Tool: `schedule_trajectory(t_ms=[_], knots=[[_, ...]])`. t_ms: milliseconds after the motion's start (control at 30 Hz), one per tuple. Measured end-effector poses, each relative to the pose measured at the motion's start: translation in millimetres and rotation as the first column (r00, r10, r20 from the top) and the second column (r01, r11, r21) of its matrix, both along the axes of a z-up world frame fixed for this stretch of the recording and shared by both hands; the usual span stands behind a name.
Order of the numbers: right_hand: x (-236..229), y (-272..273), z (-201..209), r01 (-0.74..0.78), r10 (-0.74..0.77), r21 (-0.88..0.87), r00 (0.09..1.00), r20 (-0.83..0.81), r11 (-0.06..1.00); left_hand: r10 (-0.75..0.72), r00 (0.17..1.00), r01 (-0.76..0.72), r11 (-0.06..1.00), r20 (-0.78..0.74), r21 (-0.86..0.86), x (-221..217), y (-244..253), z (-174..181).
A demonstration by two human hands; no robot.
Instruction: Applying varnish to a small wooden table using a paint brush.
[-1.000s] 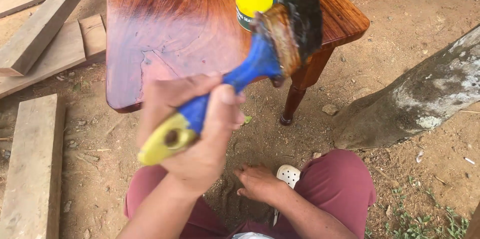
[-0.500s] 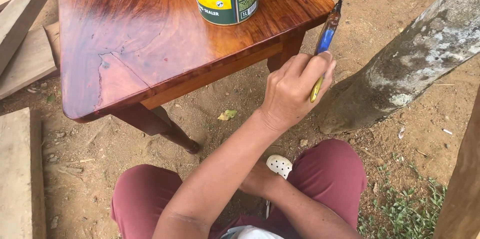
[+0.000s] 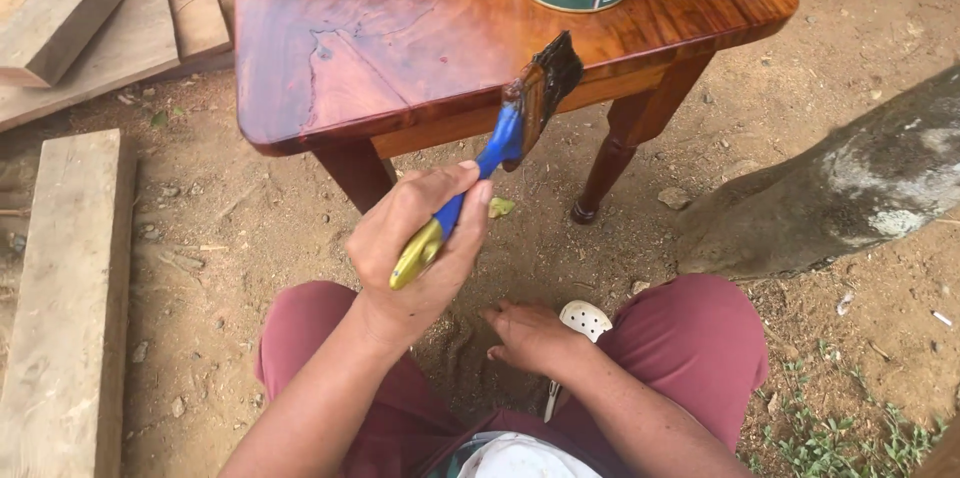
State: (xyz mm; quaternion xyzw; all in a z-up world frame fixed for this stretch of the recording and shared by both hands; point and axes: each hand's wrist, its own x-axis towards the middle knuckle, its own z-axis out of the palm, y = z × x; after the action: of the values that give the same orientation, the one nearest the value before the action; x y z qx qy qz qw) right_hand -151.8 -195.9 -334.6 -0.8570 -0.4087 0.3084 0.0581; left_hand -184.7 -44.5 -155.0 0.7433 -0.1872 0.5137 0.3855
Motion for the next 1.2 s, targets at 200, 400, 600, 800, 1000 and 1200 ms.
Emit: schedule_trajectory(t_ms=[200,400,600,800,1000,1200], knots=[[-9,16,-14,-0.065,0.066,-0.041,0.998,0.010,0.997,0.264,0.962,-0.267,0.963,-0.074,-0.026,-77,78,-11],[-14,23,-16,-0.075,0.075,-0.047,0.997,0.013,0.996,0.285,0.940,-0.327,0.907,-0.186,-0.264,-132,131,-22],[-20,21,-9,-0.059,0.061,-0.095,0.998,0.017,0.994,0.336,0.934,-0.358,0.875,-0.122,-0.326,-172,147,-21],[-28,10,-3,0.003,-0.002,-0.144,1.000,0.005,0.990,0.272,0.961,-0.275,0.959,-0.051,-0.065,-156,74,-10],[-30,-26,-40,-0.075,0.072,0.068,0.996,0.045,0.995,-0.202,0.970,0.198,0.979,-0.138,-0.037,-40,-35,-31],[-29,-49,-23,0.114,-0.113,0.033,0.993,-0.027,0.993,-0.610,0.748,0.368,0.708,-0.260,-0.603,69,-116,-59]])
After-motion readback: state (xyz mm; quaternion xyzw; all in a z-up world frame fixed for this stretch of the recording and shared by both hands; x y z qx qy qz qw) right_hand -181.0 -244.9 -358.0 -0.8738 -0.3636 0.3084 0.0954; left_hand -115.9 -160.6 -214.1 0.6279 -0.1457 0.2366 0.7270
